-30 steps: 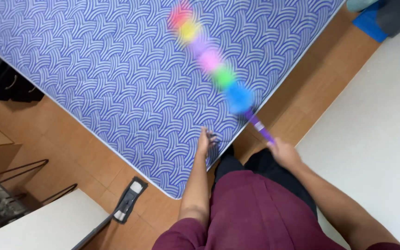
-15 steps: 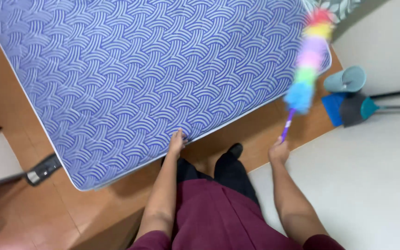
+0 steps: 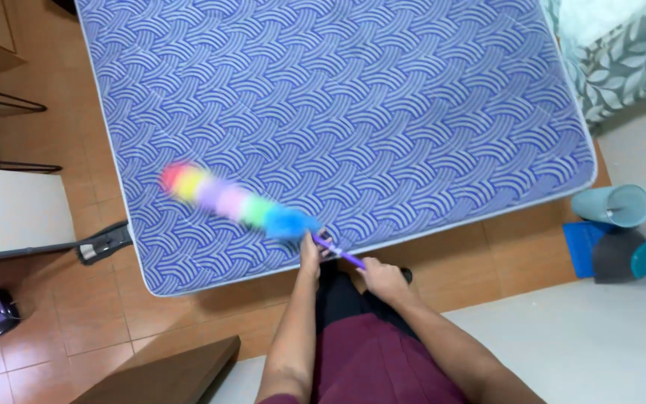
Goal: Dusting various surfaces in a bedroom, including walls, a picture frame, and furniture, using a handheld duster.
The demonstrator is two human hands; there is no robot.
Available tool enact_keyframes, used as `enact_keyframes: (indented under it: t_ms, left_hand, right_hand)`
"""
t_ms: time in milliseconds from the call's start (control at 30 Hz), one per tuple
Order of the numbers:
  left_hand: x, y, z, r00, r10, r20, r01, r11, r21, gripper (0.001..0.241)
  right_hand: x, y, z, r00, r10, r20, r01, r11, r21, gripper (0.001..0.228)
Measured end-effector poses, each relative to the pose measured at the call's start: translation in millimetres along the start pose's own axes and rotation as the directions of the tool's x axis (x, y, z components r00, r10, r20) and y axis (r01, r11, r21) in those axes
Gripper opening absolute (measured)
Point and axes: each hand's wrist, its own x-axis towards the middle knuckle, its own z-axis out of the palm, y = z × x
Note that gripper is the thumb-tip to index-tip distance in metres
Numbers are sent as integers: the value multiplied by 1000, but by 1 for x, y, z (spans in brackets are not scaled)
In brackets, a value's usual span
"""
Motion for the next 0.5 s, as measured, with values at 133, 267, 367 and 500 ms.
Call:
enact_keyframes:
  t_ms: [133,267,367,500]
  left_hand:
    - [4,59,-36,994,106,-30,-109,986,-124,70]
    - [32,85,-99,983,183,-30,-177,975,132,63]
    - [49,93,-148,968,234,-92,-210,953,218,63]
    - [68,85,-184,957,182,-225,-125,961,245,65]
  right_hand:
    - [81,-1,0,996,-51,-77,51,999,-9,37]
    - [143,91,-14,876,473,-98,-474,881,18,47]
    - [171,115,-51,668,712,-217,-708,697,111,54]
    - [198,54,-103,580,699,-418,-665,702,252,53]
